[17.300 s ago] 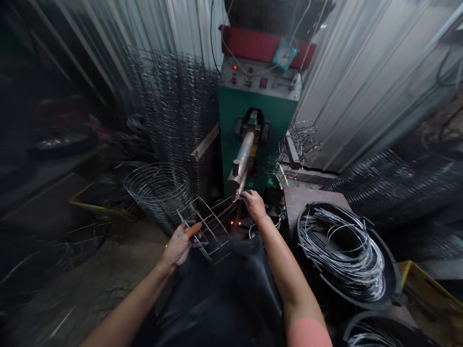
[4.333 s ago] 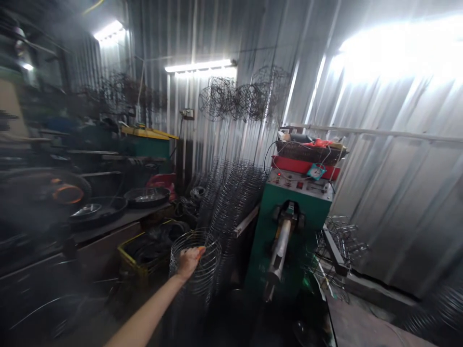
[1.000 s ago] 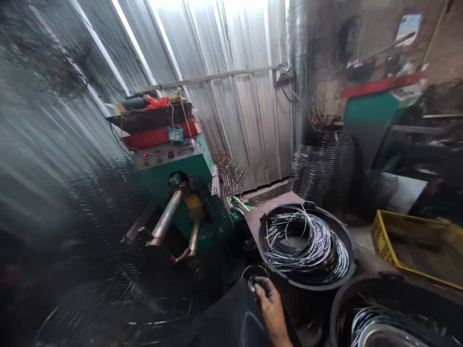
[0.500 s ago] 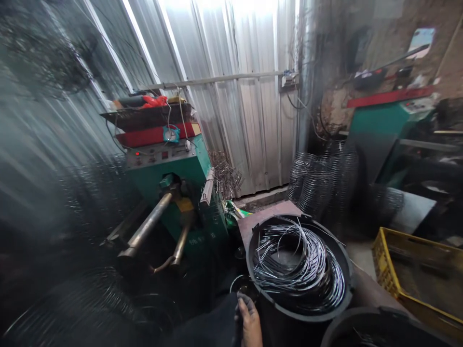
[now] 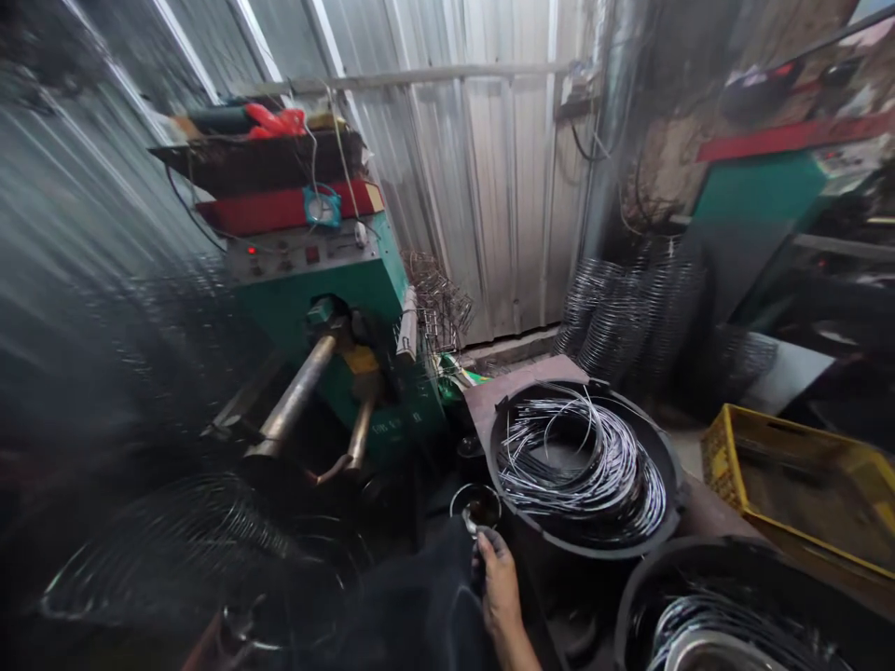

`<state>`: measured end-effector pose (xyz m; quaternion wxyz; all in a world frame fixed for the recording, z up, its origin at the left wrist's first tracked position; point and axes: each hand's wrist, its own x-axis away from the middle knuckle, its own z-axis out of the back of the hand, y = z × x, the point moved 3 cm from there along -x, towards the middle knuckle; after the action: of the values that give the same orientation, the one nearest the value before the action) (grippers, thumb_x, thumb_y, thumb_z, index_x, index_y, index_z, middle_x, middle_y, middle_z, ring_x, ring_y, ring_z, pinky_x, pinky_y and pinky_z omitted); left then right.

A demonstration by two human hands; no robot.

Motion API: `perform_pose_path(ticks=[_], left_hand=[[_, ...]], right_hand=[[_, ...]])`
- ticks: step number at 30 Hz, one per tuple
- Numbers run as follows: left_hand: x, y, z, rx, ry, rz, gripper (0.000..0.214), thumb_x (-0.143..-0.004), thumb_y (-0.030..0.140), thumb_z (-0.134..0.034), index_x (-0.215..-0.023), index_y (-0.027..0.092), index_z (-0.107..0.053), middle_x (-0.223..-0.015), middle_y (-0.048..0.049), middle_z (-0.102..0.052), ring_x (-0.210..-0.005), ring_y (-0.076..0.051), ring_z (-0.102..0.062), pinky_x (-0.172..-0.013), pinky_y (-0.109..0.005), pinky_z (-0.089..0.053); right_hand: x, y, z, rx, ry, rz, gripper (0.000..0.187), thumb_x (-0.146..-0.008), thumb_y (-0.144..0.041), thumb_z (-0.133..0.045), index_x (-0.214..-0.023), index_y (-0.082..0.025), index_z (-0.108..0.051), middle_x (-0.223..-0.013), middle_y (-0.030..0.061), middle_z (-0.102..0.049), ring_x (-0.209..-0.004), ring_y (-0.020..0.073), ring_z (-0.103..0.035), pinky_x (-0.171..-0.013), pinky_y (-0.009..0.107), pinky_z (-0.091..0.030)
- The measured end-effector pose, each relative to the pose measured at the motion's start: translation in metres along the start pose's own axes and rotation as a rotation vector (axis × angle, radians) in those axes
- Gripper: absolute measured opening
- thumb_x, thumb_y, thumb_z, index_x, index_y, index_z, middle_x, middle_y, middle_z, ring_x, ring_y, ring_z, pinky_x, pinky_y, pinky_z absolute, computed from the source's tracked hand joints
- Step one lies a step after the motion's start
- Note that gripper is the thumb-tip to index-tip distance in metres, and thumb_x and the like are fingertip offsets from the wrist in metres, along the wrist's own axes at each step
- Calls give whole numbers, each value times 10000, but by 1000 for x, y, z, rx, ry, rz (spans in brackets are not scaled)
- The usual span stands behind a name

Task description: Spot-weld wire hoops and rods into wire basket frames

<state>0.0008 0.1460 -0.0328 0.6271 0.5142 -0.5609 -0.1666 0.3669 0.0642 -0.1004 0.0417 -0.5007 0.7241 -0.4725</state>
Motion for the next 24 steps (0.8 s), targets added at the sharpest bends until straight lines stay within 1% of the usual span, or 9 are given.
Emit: perform_pose_path(ticks=[3,6,9,12,14,16,20,22,24], left_hand=[[1,5,-7,24,-39,22,456,-511,395,-749,-921,223,-646,-690,-24,-661,-566,-184,-614,-451,-248,-486],[4,15,-19,47,-81,12,358,-561,374,-734,-842,185,-621,-659,-11,-627,-521,-133,-568,-435,-219,-460],[11,26,-31,56,-129,-16,301,-563,351,-738,-754,177,-583,-680,7,-616,-518,-102,-540,-452,-212,-458],[23,31,-35,73,-174,-48,319,-504,324,-765,-700,177,-561,-673,28,-611,-528,-100,-537,-441,-201,-438],[33,33,-36,93,-220,-95,365,-429,297,-790,-692,180,-564,-667,31,-615,-551,-114,-548,-431,-198,-424],[43,34,-36,90,-257,-134,407,-362,273,-807,-681,182,-570,-667,35,-619,-576,-122,-556,-447,-201,-435],[55,29,-33,44,-276,-102,434,-331,307,-827,-664,176,-581,-650,47,-605,-585,-97,-541,-499,-186,-457],[58,26,-32,34,-278,-50,474,-300,348,-835,-662,175,-581,-647,45,-604,-589,-103,-542,-497,-193,-461],[60,23,-30,33,-272,-10,516,-263,377,-838,-659,173,-577,-646,42,-604,-589,-112,-543,-490,-202,-464]], right_hand=[[7,3,-6,40,0,9,427,-568,-466,-756,-840,-167,-619,-594,-53,-518,-504,73,-443,-496,185,-349],[17,2,-14,140,-3,64,402,-596,-473,-730,-831,-166,-625,-606,-42,-529,-519,84,-453,-512,197,-361],[32,-6,-23,338,-41,160,349,-654,-466,-678,-822,-162,-644,-629,-18,-561,-561,113,-488,-557,224,-390],[48,-27,-28,591,-107,290,269,-697,-415,-633,-801,-168,-655,-724,20,-628,-691,166,-553,-666,263,-428],[56,-47,-25,755,-110,397,220,-715,-377,-603,-808,-184,-654,-784,30,-654,-770,193,-576,-733,290,-436],[60,-75,-18,922,-65,526,198,-734,-348,-568,-842,-203,-649,-833,36,-665,-816,206,-586,-781,313,-437],[53,-148,1,1260,140,790,219,-777,-295,-510,-929,-192,-630,-963,72,-654,-917,215,-580,-871,336,-409],[39,-188,8,1403,273,818,234,-795,-267,-497,-964,-164,-621,-992,94,-645,-948,216,-573,-887,325,-398],[17,-222,12,1516,406,748,259,-809,-245,-494,-1011,-132,-611,-1017,117,-634,-970,221,-566,-878,308,-398]])
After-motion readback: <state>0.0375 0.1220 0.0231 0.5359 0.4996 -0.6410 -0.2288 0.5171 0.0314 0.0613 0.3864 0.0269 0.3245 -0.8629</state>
